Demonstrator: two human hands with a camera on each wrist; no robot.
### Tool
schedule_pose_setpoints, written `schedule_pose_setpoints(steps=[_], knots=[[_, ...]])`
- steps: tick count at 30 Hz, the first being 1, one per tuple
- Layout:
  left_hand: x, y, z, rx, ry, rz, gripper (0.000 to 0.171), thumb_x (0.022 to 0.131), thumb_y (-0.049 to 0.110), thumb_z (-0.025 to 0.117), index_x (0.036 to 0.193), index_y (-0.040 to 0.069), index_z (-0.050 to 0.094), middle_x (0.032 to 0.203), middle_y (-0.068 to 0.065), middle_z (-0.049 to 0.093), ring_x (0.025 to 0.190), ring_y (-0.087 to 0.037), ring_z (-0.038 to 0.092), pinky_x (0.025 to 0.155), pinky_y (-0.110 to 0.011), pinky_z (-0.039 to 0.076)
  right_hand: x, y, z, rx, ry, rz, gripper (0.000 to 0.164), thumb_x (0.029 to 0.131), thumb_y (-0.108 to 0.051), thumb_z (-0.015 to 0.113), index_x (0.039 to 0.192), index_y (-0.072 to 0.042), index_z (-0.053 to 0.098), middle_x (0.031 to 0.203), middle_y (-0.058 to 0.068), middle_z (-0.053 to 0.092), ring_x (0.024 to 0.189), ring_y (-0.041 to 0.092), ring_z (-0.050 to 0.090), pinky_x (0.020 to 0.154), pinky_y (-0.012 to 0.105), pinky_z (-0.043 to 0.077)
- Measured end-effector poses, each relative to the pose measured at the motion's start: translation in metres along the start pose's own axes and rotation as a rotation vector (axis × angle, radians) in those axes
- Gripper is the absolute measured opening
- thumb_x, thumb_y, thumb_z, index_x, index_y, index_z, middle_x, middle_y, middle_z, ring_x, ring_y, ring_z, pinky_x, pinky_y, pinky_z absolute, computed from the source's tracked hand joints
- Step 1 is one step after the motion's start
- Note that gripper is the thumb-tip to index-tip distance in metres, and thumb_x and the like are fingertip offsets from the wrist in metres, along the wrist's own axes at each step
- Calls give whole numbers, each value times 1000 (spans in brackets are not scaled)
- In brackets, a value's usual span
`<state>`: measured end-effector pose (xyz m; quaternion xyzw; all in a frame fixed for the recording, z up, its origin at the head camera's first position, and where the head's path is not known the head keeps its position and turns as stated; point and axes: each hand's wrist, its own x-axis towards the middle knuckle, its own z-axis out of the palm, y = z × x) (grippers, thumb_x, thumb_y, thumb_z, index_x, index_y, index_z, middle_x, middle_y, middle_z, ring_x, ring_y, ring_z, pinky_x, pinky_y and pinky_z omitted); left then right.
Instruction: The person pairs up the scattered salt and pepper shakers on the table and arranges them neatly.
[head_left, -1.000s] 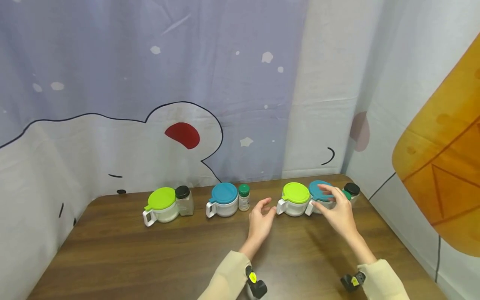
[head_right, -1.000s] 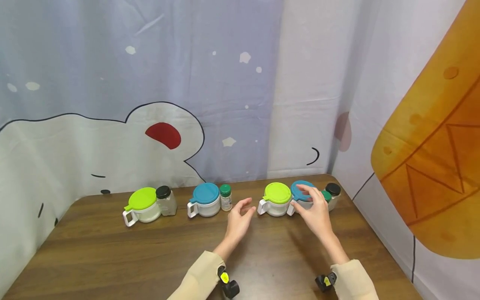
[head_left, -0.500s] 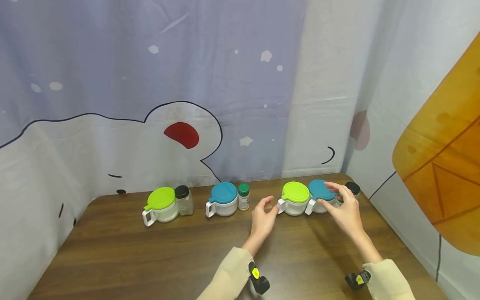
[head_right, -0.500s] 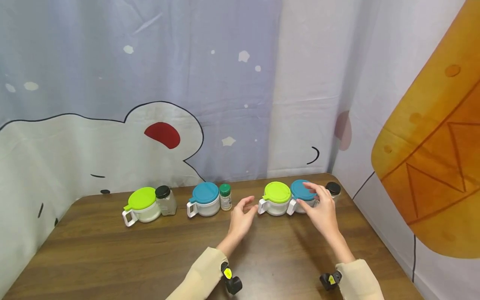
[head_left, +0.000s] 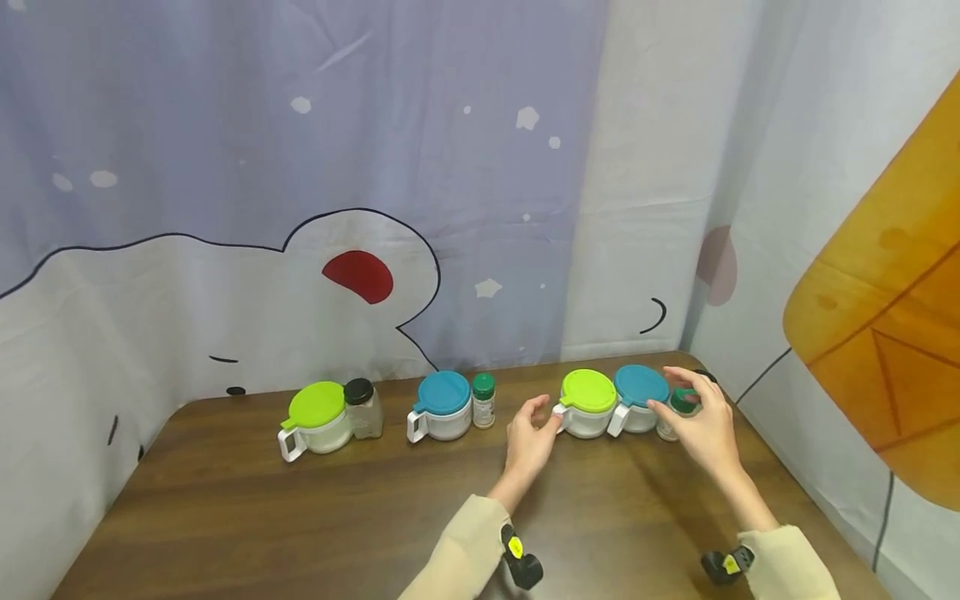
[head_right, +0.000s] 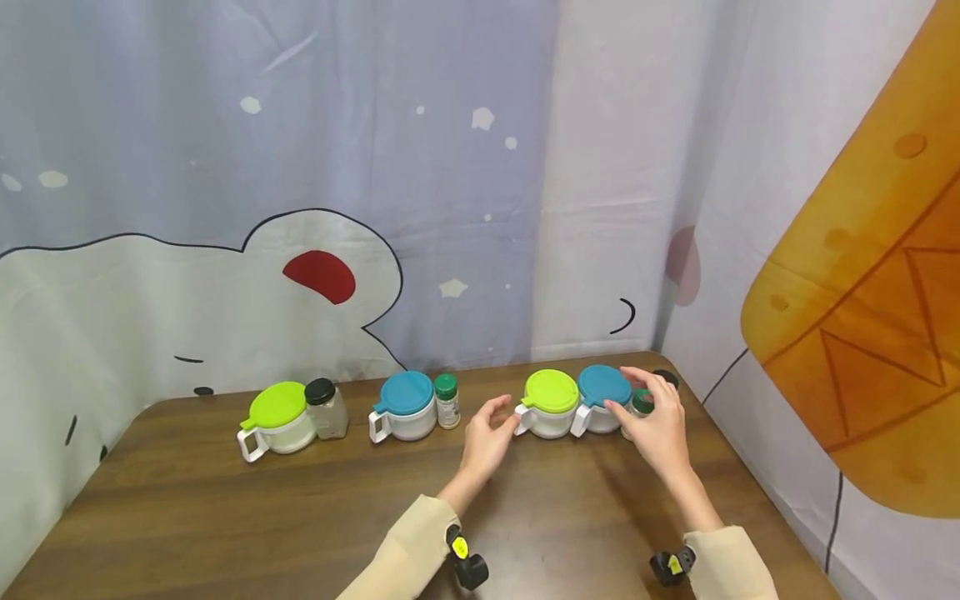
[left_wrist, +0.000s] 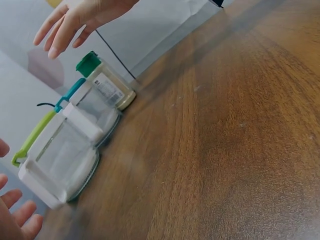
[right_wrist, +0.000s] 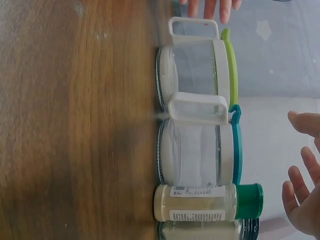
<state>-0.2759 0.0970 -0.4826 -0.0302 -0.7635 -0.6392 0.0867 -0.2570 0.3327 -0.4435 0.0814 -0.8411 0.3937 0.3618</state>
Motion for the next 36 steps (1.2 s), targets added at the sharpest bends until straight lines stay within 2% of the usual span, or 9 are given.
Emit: schedule_pose_setpoints(steps=[3, 7, 10, 16, 19, 25, 27, 32, 36], knots=[[1, -2, 2, 11, 0, -3, 36, 87, 15, 65, 122, 6, 62, 123, -13, 66, 109, -31, 63, 94, -48, 51, 0, 3, -2, -7, 15, 15, 56, 67, 0, 85, 119, -5, 63, 113, -4, 67, 101, -5, 46, 82, 16, 39], [4, -4, 4, 24, -1, -16, 37, 86, 17, 66, 122, 6, 62, 124, -11, 66, 111, -31, 63, 94, -47, 51, 2, 7, -4, -16, 34, 26, 56, 67, -1, 85, 118, -6, 64, 110, -14, 64, 99, -7, 45, 82, 12, 36], [5, -5, 5, 33, 2, -16, 38, 85, 17, 67, 121, 7, 63, 123, -11, 66, 111, -32, 63, 93, -47, 51, 5, 10, -6, -21, 49, 37, 56, 66, -1, 85, 118, -6, 64, 109, 4, 68, 97, -8, 45, 82, 11, 34], [5, -10, 8, 36, -7, -25, 40, 84, 18, 69, 122, 6, 62, 123, -11, 66, 111, -31, 63, 95, -47, 51, 5, 13, -12, -29, 60, 77, 56, 67, -1, 85, 118, -6, 64, 108, 17, 66, 98, -9, 44, 82, 16, 36], [5, -13, 10, 35, -16, -30, 41, 85, 19, 69, 123, 6, 62, 122, -11, 67, 111, -30, 64, 95, -47, 50, 3, 15, -15, -29, 69, 99, 57, 66, 0, 85, 119, -7, 64, 107, 14, 65, 99, -10, 44, 84, 14, 35], [5, -15, 12, 10, -35, -40, 41, 85, 18, 70, 122, 5, 62, 114, -14, 70, 110, -29, 64, 96, -46, 48, 4, 20, -20, -34, 97, 136, 57, 67, -1, 85, 119, -8, 64, 107, -17, 60, 100, -11, 44, 84, 7, 32], [5, -16, 13, 2, -39, -41, 40, 84, 17, 70, 121, 4, 62, 114, -14, 70, 109, -28, 65, 95, -45, 50, 4, 22, -22, -27, 103, 149, 57, 67, -1, 84, 120, -7, 63, 108, -18, 59, 100, -10, 45, 84, 6, 33], [7, -16, 16, 1, -35, -24, 37, 84, 15, 70, 118, 3, 63, 114, -16, 70, 107, -28, 66, 90, -42, 54, 6, 27, -26, -29, 107, 196, 59, 69, -4, 84, 123, -8, 61, 111, -7, 60, 99, -8, 47, 84, 6, 35], [8, -17, 18, 4, -30, -18, 34, 84, 15, 71, 116, 4, 65, 111, -14, 70, 103, -26, 67, 85, -37, 56, 7, 31, -29, -36, 120, 225, 60, 71, -6, 84, 126, -10, 60, 108, -21, 54, 99, -6, 48, 84, 8, 38]])
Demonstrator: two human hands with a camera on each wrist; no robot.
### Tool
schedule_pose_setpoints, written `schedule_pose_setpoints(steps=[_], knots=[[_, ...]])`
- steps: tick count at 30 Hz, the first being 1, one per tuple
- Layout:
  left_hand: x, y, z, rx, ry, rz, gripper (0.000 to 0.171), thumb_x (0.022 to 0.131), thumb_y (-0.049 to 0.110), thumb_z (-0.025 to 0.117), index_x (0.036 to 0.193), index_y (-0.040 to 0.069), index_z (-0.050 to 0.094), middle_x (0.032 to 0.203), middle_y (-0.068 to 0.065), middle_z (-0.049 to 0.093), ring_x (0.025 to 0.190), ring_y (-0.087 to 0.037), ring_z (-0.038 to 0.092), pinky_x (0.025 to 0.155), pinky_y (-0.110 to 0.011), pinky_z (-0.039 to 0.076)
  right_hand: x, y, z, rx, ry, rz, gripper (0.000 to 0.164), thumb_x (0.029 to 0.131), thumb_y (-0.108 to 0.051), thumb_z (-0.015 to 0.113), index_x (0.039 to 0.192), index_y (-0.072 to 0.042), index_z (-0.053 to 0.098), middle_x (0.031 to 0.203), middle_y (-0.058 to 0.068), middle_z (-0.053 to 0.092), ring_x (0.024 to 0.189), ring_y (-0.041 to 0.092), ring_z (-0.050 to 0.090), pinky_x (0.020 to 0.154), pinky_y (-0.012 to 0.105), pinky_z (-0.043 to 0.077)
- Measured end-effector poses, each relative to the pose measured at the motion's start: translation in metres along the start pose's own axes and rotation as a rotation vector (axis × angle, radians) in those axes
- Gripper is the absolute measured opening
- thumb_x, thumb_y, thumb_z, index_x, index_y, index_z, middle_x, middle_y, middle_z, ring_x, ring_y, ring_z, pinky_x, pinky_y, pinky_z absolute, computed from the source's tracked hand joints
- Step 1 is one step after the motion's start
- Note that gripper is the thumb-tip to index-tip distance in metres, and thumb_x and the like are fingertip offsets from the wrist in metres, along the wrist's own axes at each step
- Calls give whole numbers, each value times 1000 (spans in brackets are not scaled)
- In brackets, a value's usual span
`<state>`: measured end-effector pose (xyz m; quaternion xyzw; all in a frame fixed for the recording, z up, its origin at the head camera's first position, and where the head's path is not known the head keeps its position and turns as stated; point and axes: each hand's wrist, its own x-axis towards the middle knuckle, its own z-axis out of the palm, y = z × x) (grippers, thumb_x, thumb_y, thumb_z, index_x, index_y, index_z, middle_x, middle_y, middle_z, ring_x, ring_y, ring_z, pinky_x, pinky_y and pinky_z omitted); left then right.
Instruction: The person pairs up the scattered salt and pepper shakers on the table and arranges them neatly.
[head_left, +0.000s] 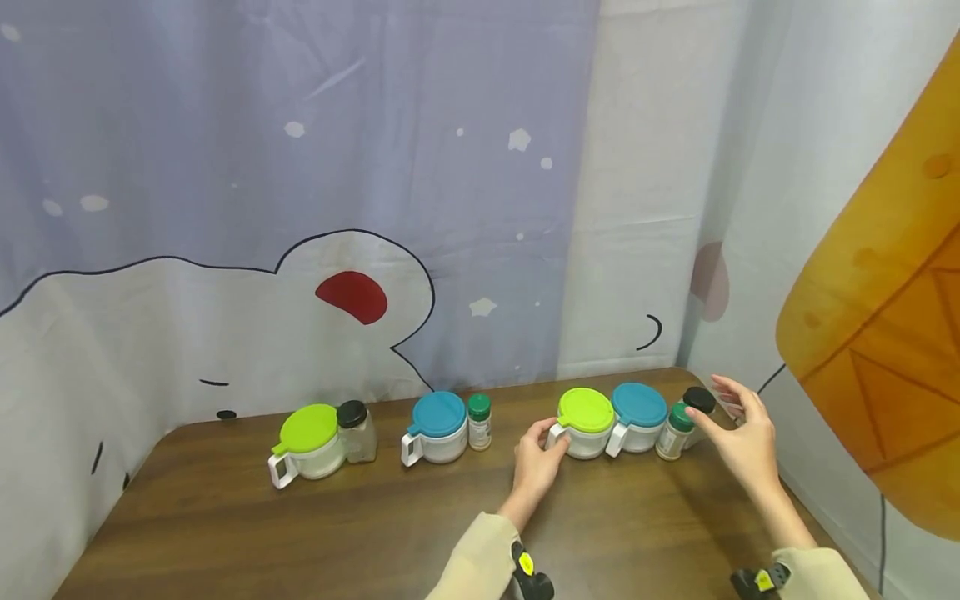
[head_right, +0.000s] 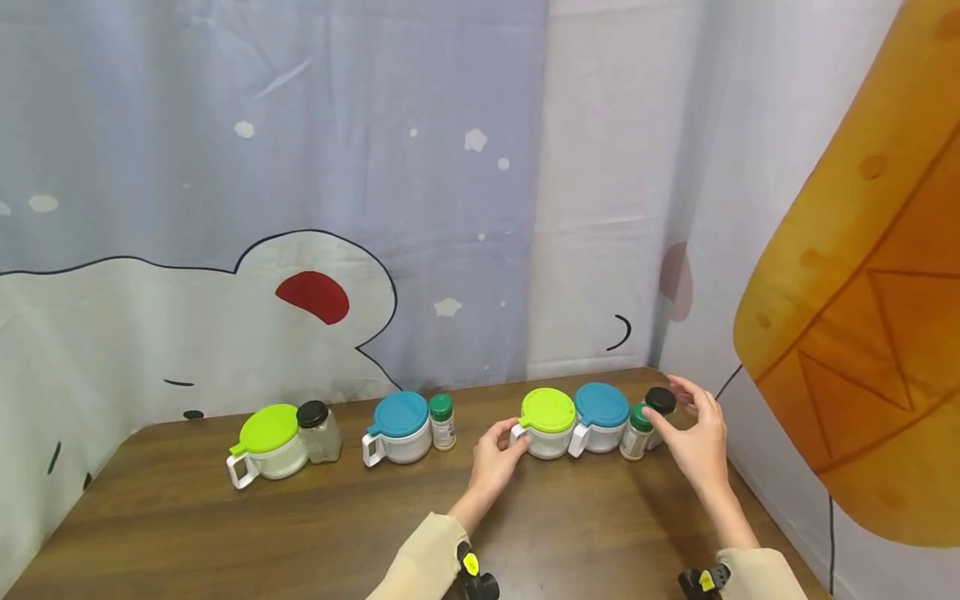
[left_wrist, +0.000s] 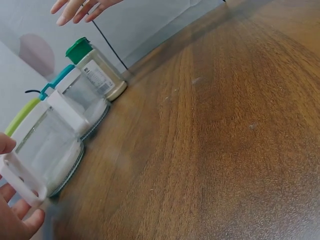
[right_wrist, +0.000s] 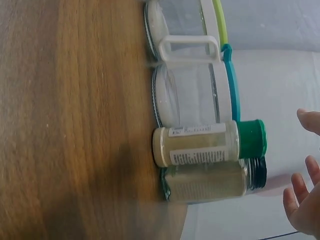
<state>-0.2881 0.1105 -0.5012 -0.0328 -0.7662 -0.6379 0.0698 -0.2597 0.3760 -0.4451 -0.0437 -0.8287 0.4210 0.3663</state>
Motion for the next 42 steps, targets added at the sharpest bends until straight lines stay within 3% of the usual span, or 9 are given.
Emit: schedule_pose_setpoints(steps=[4, 14, 25, 29, 35, 42], knots=[[1, -1, 1, -10, 13, -1, 32, 83, 14, 72, 113, 4, 66, 109, -13, 71, 100, -24, 68, 82, -33, 56, 2, 3, -2, 6, 2, 19, 61, 71, -6, 84, 127, -11, 60, 107, -26, 51, 98, -8, 49, 84, 6, 39], [0, -5, 1, -25, 27, 16, 25, 86, 15, 70, 108, 3, 69, 102, -10, 73, 92, -19, 69, 74, -24, 55, 1, 16, -8, 6, -14, 66, 61, 76, -10, 81, 131, -9, 56, 109, -23, 51, 98, -10, 49, 82, 2, 38], [1, -9, 2, -86, 29, 45, 22, 87, 10, 69, 107, 1, 69, 104, -16, 72, 94, -25, 70, 75, -22, 57, 3, 36, -12, 26, -113, 53, 60, 82, -13, 76, 134, -2, 49, 107, -30, 49, 95, -15, 49, 79, -1, 42], [1, -8, 2, -62, 41, 64, 21, 86, 10, 70, 105, 2, 70, 99, -14, 73, 88, -21, 71, 73, -20, 56, 5, 45, -13, 13, -142, 58, 60, 84, -15, 74, 136, -1, 47, 113, -19, 52, 96, -17, 47, 78, 0, 43], [1, -8, 1, -36, 40, 71, 20, 86, 11, 70, 104, 3, 70, 98, -11, 73, 88, -21, 70, 74, -25, 57, 5, 54, -16, -21, -206, 65, 61, 87, -18, 71, 138, 1, 42, 124, 13, 55, 95, -19, 46, 77, 0, 43], [5, -7, 0, -16, 40, 84, 19, 86, 10, 70, 103, 3, 70, 99, -12, 74, 90, -21, 70, 76, -28, 58, 6, 55, -16, -6, -262, 44, 60, 91, -20, 66, 139, 3, 39, 127, 23, 52, 97, -17, 47, 78, -2, 39]])
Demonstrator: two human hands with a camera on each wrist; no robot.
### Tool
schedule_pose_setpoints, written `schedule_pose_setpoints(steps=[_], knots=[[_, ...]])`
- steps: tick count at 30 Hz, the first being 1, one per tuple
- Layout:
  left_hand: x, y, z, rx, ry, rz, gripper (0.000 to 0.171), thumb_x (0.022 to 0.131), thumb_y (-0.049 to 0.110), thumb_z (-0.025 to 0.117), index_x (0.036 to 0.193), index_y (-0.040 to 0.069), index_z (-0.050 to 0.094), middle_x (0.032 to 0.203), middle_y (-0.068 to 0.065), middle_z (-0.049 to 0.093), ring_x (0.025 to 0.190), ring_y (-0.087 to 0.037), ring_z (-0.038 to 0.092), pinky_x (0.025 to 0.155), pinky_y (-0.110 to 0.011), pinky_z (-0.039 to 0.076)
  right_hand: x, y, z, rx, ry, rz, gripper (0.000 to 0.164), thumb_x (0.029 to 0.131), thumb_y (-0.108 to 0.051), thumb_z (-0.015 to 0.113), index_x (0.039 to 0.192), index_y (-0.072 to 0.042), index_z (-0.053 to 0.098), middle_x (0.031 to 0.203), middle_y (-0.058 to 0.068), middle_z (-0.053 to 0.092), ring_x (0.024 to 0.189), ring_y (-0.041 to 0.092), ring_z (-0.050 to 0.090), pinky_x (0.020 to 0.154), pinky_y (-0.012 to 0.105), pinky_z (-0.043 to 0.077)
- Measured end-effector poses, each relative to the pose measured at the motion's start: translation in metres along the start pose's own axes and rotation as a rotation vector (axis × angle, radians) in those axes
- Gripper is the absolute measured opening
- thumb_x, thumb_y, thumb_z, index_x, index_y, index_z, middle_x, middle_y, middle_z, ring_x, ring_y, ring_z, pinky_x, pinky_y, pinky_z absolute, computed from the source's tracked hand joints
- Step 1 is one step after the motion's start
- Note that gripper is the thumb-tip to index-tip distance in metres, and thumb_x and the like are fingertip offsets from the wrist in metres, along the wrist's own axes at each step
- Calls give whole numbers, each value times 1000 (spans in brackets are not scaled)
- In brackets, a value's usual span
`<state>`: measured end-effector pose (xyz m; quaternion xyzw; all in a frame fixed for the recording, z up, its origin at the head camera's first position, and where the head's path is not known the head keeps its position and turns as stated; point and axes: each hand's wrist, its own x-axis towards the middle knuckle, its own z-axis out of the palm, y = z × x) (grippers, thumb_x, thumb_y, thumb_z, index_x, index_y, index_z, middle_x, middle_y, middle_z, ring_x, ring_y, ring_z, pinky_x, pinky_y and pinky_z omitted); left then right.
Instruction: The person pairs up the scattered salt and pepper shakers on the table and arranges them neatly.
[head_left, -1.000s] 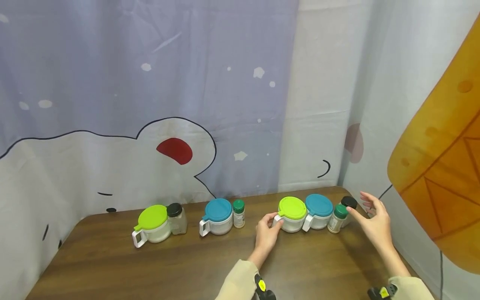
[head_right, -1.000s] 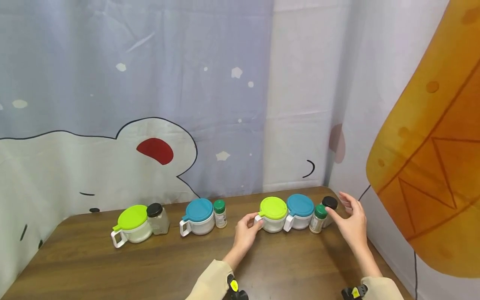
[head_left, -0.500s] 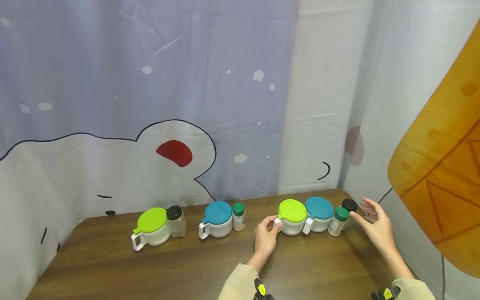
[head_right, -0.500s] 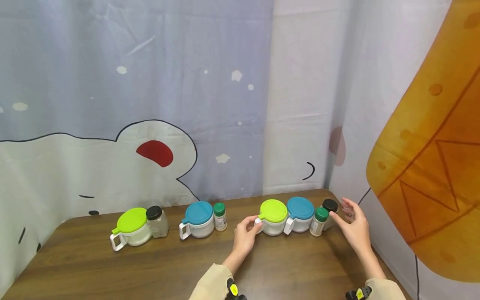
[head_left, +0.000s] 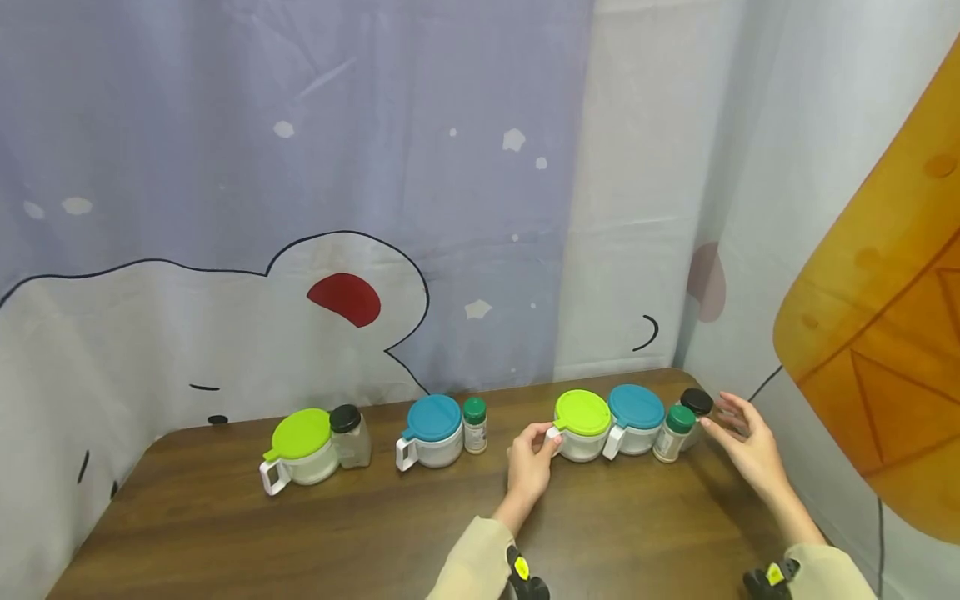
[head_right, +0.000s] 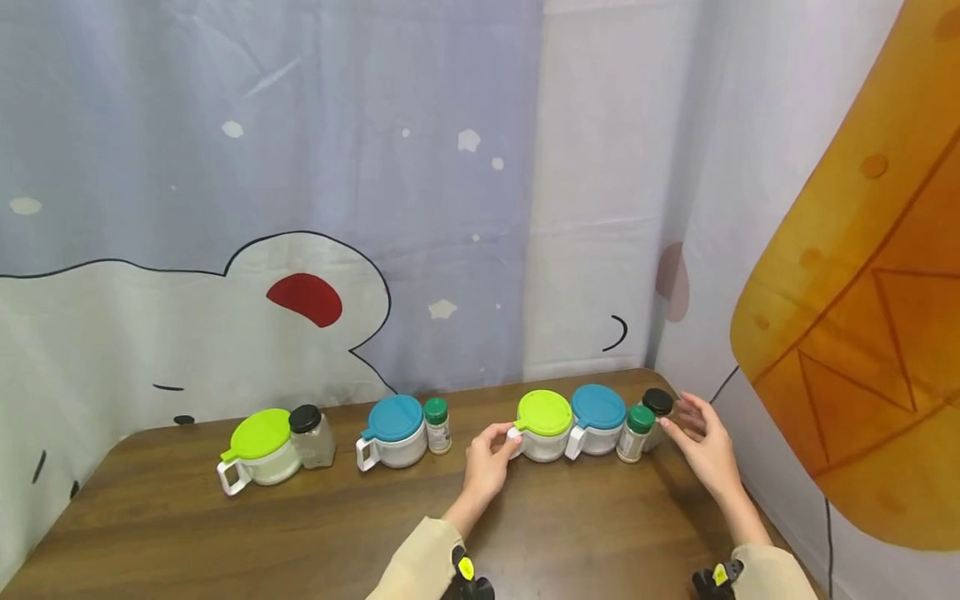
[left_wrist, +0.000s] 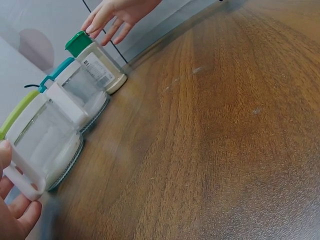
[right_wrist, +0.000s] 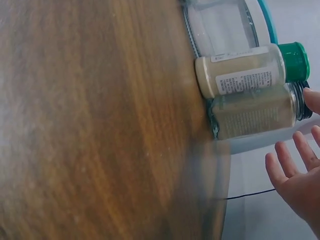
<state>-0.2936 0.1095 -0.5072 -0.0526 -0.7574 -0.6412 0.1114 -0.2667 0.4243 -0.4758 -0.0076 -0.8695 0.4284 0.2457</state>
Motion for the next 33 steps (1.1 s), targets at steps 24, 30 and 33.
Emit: schedule_pose_setpoints(steps=[24, 30, 33], knots=[[2, 2, -3, 5, -5, 2, 18, 86, 8, 69, 102, 1, 69, 99, -15, 73, 91, -24, 70, 76, -27, 58, 7, 10, 3, 30, -54, -22, 58, 91, -14, 65, 139, 6, 38, 123, -2, 52, 96, -18, 47, 73, 0, 42], [2, 2, -3, 27, -15, 0, 18, 86, 9, 69, 102, 3, 69, 100, -12, 73, 93, -23, 70, 78, -27, 58, 7, 7, 2, 29, -84, -18, 57, 93, -18, 63, 140, 4, 39, 122, -10, 50, 97, -18, 45, 75, 1, 40], [1, 2, -3, 33, -25, -7, 18, 86, 10, 69, 103, 3, 69, 100, -11, 73, 93, -23, 70, 78, -27, 57, 6, 8, 2, 47, -102, -24, 57, 93, -18, 63, 140, 4, 39, 119, -25, 46, 99, -19, 43, 77, 1, 39]])
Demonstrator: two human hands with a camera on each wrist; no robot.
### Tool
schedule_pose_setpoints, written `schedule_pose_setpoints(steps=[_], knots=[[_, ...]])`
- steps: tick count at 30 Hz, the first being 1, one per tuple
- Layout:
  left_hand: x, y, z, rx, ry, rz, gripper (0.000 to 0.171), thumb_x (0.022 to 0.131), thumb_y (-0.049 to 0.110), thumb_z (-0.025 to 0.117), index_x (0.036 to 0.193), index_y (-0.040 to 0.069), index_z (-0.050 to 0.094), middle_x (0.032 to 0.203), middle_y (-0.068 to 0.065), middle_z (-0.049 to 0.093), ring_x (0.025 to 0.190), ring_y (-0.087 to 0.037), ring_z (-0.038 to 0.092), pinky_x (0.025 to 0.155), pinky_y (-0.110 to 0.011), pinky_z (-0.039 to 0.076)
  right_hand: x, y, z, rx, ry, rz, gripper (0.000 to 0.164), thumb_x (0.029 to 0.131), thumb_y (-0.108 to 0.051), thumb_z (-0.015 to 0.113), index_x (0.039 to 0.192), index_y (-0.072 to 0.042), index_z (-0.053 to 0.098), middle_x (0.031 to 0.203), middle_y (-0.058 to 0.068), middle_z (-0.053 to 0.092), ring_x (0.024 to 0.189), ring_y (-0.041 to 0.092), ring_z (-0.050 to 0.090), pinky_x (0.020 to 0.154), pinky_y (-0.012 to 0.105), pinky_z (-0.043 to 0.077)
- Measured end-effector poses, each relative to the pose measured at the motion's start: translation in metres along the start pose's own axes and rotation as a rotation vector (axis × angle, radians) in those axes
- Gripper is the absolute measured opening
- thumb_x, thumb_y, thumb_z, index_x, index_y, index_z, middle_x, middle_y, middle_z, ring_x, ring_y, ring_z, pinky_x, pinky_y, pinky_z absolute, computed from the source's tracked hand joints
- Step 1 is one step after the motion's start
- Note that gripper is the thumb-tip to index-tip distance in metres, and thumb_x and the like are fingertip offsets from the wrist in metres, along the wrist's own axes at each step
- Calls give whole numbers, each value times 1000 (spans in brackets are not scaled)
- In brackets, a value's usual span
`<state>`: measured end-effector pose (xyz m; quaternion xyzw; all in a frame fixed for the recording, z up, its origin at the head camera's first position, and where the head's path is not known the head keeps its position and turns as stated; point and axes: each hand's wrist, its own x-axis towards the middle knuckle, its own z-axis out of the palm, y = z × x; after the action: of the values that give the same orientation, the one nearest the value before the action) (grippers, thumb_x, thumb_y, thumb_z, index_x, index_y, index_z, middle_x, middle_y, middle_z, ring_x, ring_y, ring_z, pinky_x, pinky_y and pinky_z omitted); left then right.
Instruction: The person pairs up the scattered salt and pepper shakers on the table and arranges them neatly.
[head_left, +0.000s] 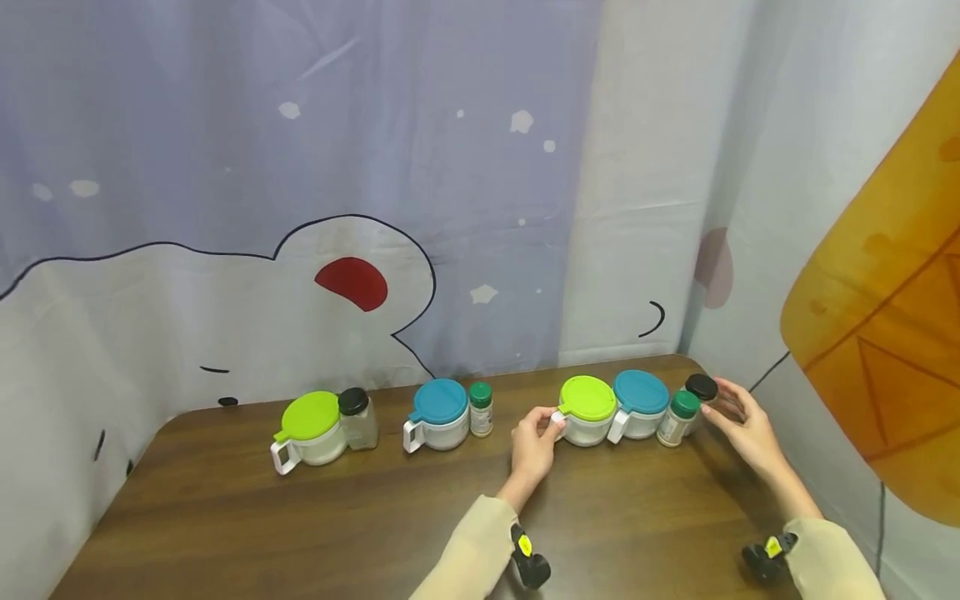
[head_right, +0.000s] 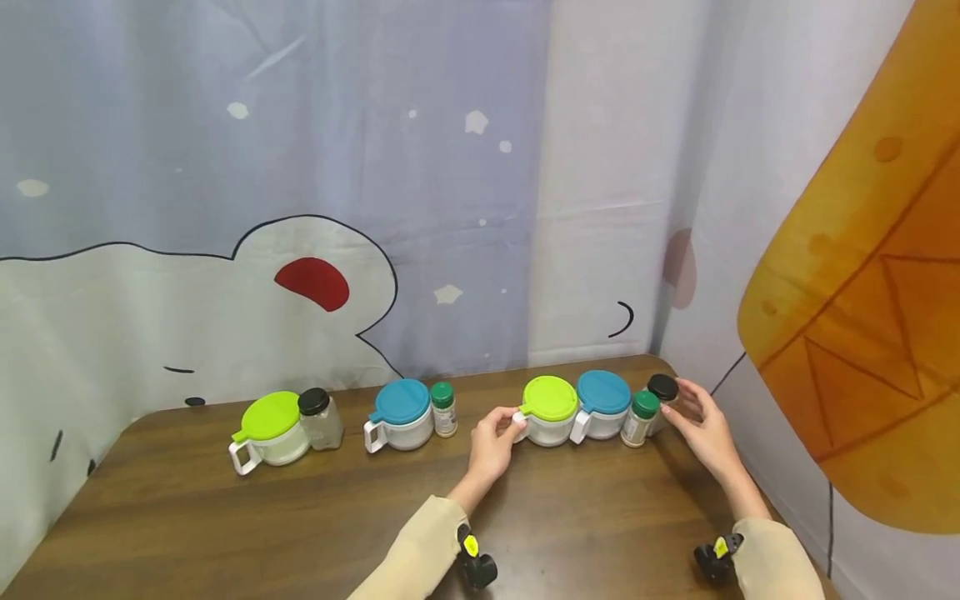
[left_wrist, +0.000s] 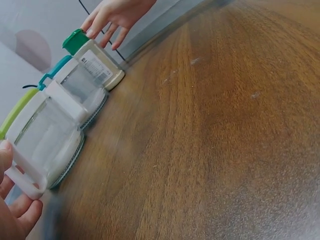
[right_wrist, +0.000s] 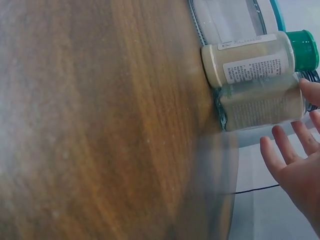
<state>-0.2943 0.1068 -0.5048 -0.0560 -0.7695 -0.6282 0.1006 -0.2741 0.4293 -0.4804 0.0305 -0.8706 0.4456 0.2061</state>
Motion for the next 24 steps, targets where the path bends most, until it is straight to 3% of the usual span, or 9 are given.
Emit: schedule_pose_setpoints(steps=[4, 11, 18, 24], knots=[[0, 1, 0, 2, -11, 1, 18, 87, 11, 69, 103, 4, 69, 100, -11, 73, 93, -22, 70, 78, -26, 57, 1, 2, -1, 25, -37, -4, 59, 93, -18, 62, 142, 3, 37, 118, -33, 42, 100, -21, 40, 80, 1, 37], [-2, 0, -1, 13, -14, 12, 17, 86, 11, 69, 102, 4, 69, 97, -10, 73, 91, -21, 70, 78, -26, 57, 3, 2, -2, 25, -85, 32, 61, 95, -21, 61, 144, -1, 33, 130, -14, 48, 102, -21, 35, 82, 2, 35], [-3, 0, -4, 17, -5, 15, 17, 86, 11, 69, 102, 4, 69, 97, -10, 73, 90, -20, 70, 78, -25, 57, 6, 1, 1, 99, -83, 37, 56, 94, -17, 61, 140, 0, 34, 113, -36, 44, 101, -21, 36, 80, 1, 34], [-5, -2, -4, 18, 4, 19, 17, 86, 12, 69, 102, 4, 69, 97, -10, 74, 89, -20, 70, 76, -24, 57, 6, 4, 3, 133, -95, 22, 54, 96, -16, 58, 141, -1, 32, 112, -36, 41, 102, -19, 36, 81, 1, 34]])
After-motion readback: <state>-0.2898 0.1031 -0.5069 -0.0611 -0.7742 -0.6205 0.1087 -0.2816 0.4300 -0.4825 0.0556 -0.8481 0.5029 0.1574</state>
